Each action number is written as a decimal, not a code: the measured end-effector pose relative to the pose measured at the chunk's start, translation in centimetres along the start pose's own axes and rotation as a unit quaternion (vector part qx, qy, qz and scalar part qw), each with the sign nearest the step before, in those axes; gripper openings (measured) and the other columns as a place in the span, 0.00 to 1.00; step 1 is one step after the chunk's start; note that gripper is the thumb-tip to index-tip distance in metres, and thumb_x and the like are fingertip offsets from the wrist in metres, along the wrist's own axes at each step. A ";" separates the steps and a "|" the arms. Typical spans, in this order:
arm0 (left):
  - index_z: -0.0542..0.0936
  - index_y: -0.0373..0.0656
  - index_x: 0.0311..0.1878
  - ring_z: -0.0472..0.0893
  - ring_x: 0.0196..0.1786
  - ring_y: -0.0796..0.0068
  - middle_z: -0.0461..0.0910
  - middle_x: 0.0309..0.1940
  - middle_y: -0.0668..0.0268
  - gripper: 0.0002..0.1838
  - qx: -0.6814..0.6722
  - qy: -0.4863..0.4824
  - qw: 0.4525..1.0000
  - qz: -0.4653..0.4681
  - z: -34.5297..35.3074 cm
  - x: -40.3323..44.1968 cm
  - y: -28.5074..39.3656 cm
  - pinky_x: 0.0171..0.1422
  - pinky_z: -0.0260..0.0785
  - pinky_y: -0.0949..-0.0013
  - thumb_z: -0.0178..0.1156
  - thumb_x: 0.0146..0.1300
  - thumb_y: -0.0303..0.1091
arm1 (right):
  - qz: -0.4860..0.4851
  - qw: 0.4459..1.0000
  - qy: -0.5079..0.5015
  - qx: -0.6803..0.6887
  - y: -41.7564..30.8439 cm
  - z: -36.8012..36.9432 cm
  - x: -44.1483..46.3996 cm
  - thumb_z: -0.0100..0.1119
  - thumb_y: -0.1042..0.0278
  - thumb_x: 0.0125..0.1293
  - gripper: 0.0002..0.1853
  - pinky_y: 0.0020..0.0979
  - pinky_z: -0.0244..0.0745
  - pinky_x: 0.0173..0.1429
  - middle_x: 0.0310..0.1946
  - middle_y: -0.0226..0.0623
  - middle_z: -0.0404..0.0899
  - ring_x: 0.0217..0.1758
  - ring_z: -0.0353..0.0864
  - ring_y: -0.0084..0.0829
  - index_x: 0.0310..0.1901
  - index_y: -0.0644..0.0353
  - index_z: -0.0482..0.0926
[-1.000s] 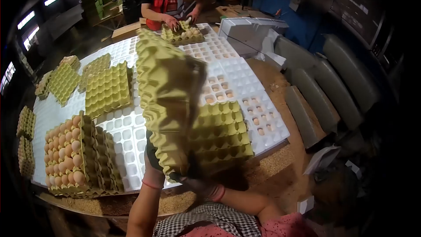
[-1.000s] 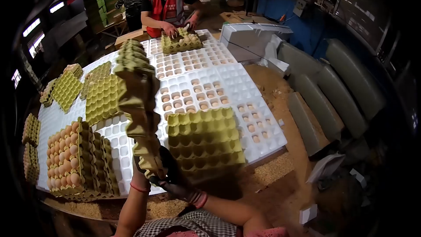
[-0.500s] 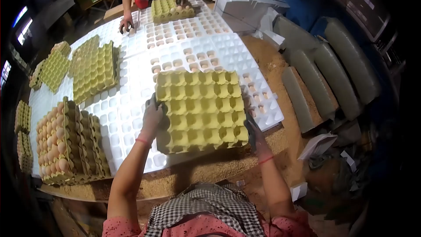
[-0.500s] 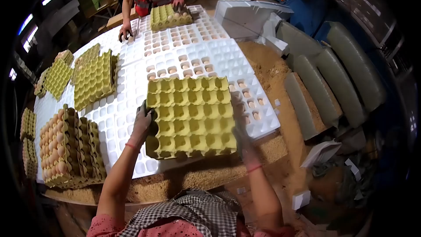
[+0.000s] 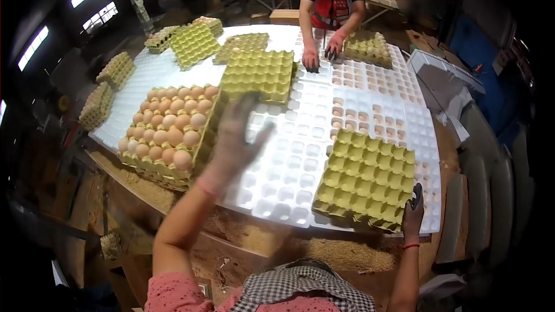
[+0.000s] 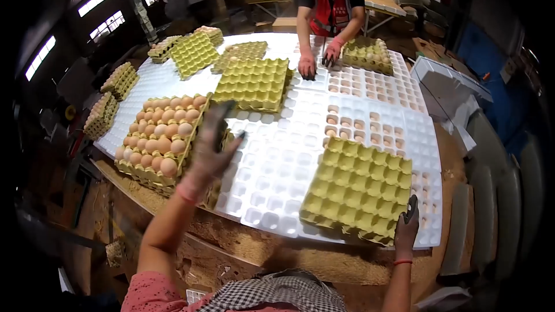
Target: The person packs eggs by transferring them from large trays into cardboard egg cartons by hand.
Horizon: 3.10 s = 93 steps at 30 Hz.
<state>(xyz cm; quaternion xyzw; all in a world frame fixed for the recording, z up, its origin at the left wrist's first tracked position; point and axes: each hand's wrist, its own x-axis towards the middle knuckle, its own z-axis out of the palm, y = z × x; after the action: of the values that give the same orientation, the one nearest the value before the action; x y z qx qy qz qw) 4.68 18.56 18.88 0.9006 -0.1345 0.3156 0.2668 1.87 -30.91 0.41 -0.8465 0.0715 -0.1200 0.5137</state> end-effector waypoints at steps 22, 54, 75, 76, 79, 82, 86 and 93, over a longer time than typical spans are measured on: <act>0.78 0.41 0.55 0.79 0.50 0.73 0.80 0.47 0.68 0.13 -0.385 0.002 0.818 -0.427 -27.1 -1.9 -16.2 0.58 0.73 0.67 0.59 0.71 0.35 | -0.230 0.835 -0.395 0.307 -30.8 36.8 -6.8 0.54 0.62 0.71 0.36 0.38 0.48 0.80 0.76 0.58 0.47 0.79 0.50 0.45 0.75 0.64 0.51; 0.77 0.39 0.57 0.76 0.45 0.80 0.78 0.45 0.70 0.20 -0.366 -0.233 0.782 -0.449 23.4 -4.7 8.0 0.50 0.71 0.73 0.51 0.69 0.41 | -0.032 0.956 -0.260 -0.132 -1.5 -5.6 2.5 0.57 0.65 0.67 0.27 0.44 0.72 0.62 0.66 0.70 0.62 0.59 0.75 0.57 0.64 0.69 0.66; 0.62 0.38 0.71 0.74 0.54 0.75 0.73 0.55 0.65 0.28 -0.460 -0.210 0.776 -0.377 30.6 -9.5 12.3 0.58 0.70 0.72 0.48 0.75 0.45 | -0.318 0.852 -0.260 -0.324 4.6 -14.1 -10.8 0.56 0.66 0.65 0.11 0.50 0.63 0.73 0.52 0.42 0.73 0.59 0.73 0.43 0.48 0.45 0.79; 0.63 0.38 0.70 0.75 0.54 0.76 0.74 0.55 0.65 0.28 -0.478 -0.187 0.777 -0.364 30.4 -9.2 13.4 0.58 0.70 0.72 0.49 0.75 0.45 | -0.300 0.863 -0.288 -0.288 9.4 -11.3 -15.5 0.55 0.62 0.68 0.12 0.52 0.58 0.76 0.57 0.34 0.74 0.64 0.71 0.40 0.52 0.39 0.78; 0.65 0.38 0.69 0.74 0.57 0.74 0.74 0.56 0.64 0.30 -0.457 -0.230 0.784 -0.350 28.9 -8.6 13.9 0.62 0.68 0.70 0.53 0.72 0.48 | -0.380 0.764 -0.417 -0.314 10.8 -8.1 -17.6 0.50 0.60 0.71 0.14 0.50 0.43 0.83 0.66 0.24 0.73 0.75 0.63 0.36 0.52 0.32 0.81; 0.56 0.37 0.76 0.72 0.63 0.67 0.69 0.64 0.57 0.39 -0.403 -0.161 0.810 -0.394 27.1 -11.1 13.7 0.68 0.65 0.65 0.56 0.71 0.51 | -0.358 0.820 -0.394 -0.211 17.3 -5.3 -16.4 0.53 0.61 0.68 0.14 0.47 0.47 0.82 0.62 0.26 0.75 0.72 0.67 0.35 0.52 0.35 0.81; 0.57 0.43 0.77 0.70 0.66 0.64 0.65 0.68 0.58 0.41 -0.355 -0.142 0.821 -0.425 20.1 -17.0 13.3 0.69 0.63 0.62 0.58 0.70 0.55 | -0.366 0.595 -0.266 -0.664 20.9 -14.9 -13.2 0.55 0.66 0.66 0.16 0.45 0.59 0.76 0.50 0.29 0.76 0.62 0.73 0.36 0.55 0.47 0.80; 0.65 0.46 0.72 0.74 0.47 0.77 0.73 0.50 0.69 0.33 -0.263 -0.043 0.785 -0.559 13.0 -28.2 14.4 0.51 0.70 0.72 0.61 0.69 0.50 | -0.228 0.741 -0.007 -0.631 28.2 -35.4 -14.2 0.53 0.61 0.69 0.21 0.47 0.62 0.71 0.60 0.40 0.71 0.62 0.72 0.42 0.63 0.50 0.74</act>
<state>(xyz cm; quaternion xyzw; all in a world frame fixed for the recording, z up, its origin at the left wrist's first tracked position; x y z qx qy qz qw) -16.36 1.51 -2.05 0.7258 0.3034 0.0246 0.6169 -21.49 -70.60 -10.73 -0.9690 -0.0676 -0.1550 -0.1803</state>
